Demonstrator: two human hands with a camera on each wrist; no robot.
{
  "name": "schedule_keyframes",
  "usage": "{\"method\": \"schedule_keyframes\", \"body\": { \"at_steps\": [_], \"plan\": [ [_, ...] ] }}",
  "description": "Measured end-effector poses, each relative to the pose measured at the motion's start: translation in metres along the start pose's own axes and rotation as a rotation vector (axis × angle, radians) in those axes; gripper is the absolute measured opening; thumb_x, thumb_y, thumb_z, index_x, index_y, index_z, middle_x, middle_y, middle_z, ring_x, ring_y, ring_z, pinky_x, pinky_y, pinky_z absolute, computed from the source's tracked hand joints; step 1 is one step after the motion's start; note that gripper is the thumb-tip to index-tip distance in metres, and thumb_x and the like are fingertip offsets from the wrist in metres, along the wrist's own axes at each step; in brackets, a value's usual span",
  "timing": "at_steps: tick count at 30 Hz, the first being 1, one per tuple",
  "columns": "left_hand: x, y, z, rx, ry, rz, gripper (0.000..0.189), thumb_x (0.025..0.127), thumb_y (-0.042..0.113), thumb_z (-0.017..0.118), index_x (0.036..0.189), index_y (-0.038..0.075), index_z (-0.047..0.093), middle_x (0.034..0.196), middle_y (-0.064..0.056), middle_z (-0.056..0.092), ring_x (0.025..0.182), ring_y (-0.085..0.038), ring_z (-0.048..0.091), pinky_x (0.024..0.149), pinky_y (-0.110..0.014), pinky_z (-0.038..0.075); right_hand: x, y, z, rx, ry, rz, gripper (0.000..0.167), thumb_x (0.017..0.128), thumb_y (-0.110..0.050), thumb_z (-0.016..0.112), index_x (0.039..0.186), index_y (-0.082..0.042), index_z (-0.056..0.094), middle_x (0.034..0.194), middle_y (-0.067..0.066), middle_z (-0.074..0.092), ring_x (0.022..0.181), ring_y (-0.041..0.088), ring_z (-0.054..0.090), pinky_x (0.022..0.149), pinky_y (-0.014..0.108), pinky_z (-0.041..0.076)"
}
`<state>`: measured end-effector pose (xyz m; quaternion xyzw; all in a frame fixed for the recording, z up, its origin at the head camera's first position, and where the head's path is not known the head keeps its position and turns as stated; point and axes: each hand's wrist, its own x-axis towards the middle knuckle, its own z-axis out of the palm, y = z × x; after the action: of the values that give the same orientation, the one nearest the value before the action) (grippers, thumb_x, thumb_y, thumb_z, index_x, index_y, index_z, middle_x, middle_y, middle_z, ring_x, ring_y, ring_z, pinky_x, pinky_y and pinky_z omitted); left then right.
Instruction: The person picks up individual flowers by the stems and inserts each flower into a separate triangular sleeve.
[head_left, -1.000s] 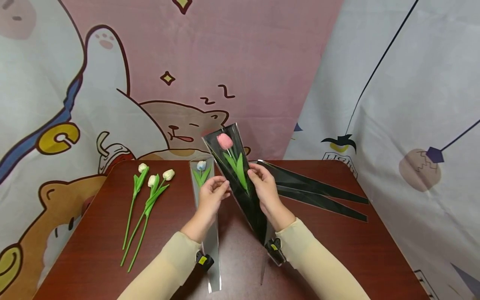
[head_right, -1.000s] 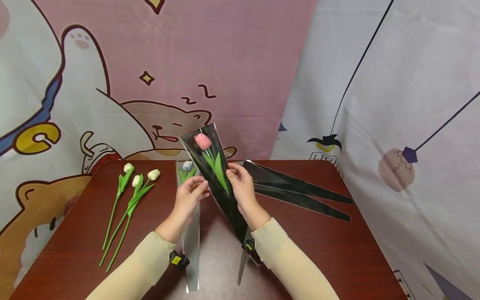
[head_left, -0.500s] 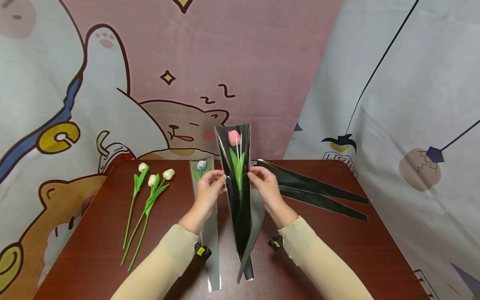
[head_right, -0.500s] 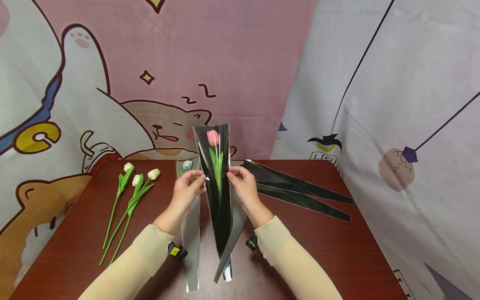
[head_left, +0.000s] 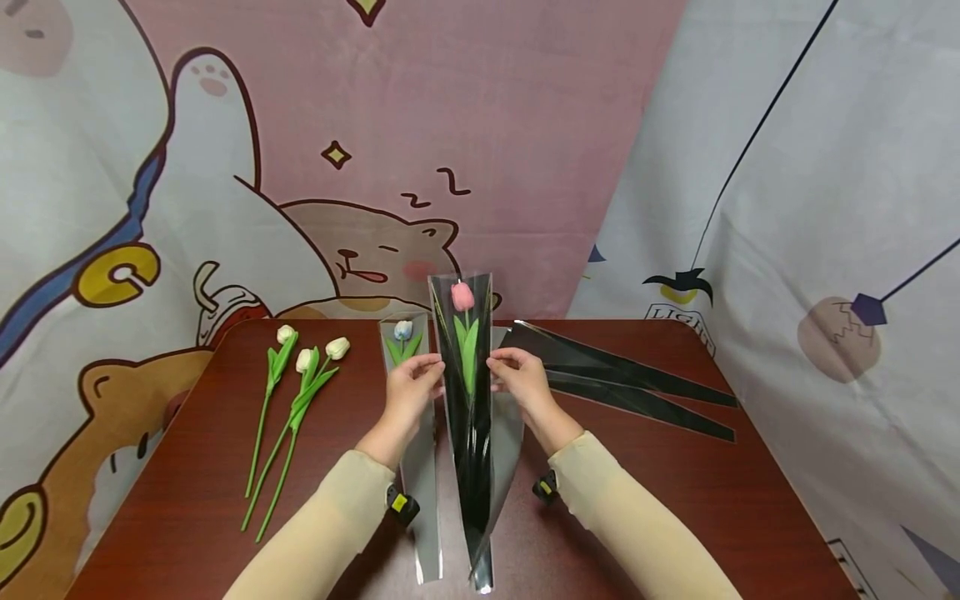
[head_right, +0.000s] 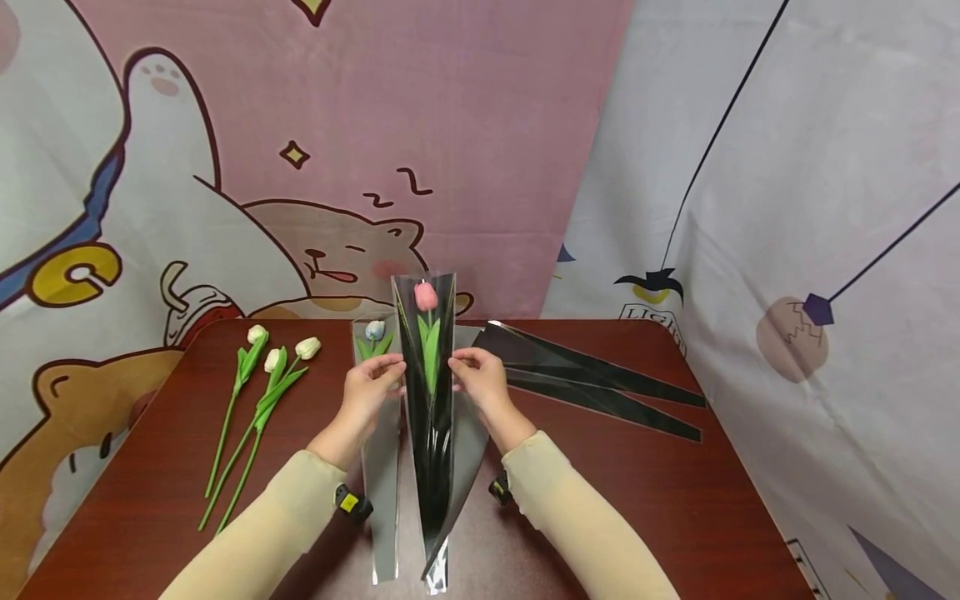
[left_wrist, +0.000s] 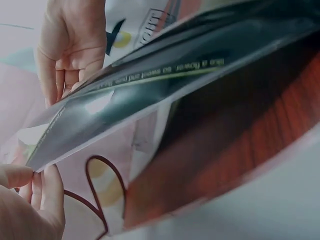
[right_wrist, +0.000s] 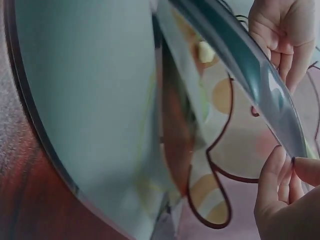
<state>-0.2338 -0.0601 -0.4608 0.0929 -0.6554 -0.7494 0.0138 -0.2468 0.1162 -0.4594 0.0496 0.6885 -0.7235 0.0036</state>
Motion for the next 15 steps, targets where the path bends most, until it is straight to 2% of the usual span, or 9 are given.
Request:
{"method": "schedule_keyframes", "body": {
  "at_steps": [4,8,11,15],
  "plan": [
    [0.011,-0.014,-0.004,0.048,0.016,-0.038,0.024,0.087,0.002,0.063,0.111,0.000,0.066,0.092,-0.006,0.064,0.070,-0.010,0.061,0.075,-0.037,0.056,0.008,0.011,0.006,-0.060,0.007,0.033,0.020,0.088,-0.002,0.064,0.104,0.008,0.063,0.070,-0.001,0.058,0.063,0.013,0.058,0.056,0.028,0.055],
    [0.020,-0.024,-0.008,0.054,0.043,-0.049,0.027,0.086,-0.003,0.061,0.112,-0.003,0.065,0.093,-0.008,0.066,0.067,-0.005,0.059,0.067,-0.027,0.055,0.017,0.020,0.014,-0.106,0.009,0.062,0.019,0.087,0.001,0.062,0.104,0.008,0.064,0.072,0.000,0.060,0.061,0.011,0.056,0.059,0.033,0.057],
    [0.025,-0.029,-0.010,0.064,0.081,-0.057,0.027,0.085,-0.004,0.060,0.111,-0.004,0.065,0.093,-0.010,0.066,0.067,-0.005,0.059,0.062,-0.022,0.053,0.025,0.029,0.020,-0.140,0.006,0.094,0.019,0.087,0.001,0.061,0.105,0.007,0.064,0.073,0.000,0.062,0.059,0.010,0.056,0.059,0.031,0.057],
    [0.030,-0.035,-0.012,0.085,0.111,-0.073,0.026,0.086,-0.003,0.060,0.111,-0.006,0.064,0.091,-0.009,0.064,0.070,-0.007,0.059,0.062,-0.020,0.053,0.034,0.038,0.024,-0.175,0.000,0.137,0.019,0.087,0.001,0.060,0.104,0.006,0.065,0.075,0.002,0.062,0.058,0.009,0.057,0.056,0.026,0.055]
  ]
}}
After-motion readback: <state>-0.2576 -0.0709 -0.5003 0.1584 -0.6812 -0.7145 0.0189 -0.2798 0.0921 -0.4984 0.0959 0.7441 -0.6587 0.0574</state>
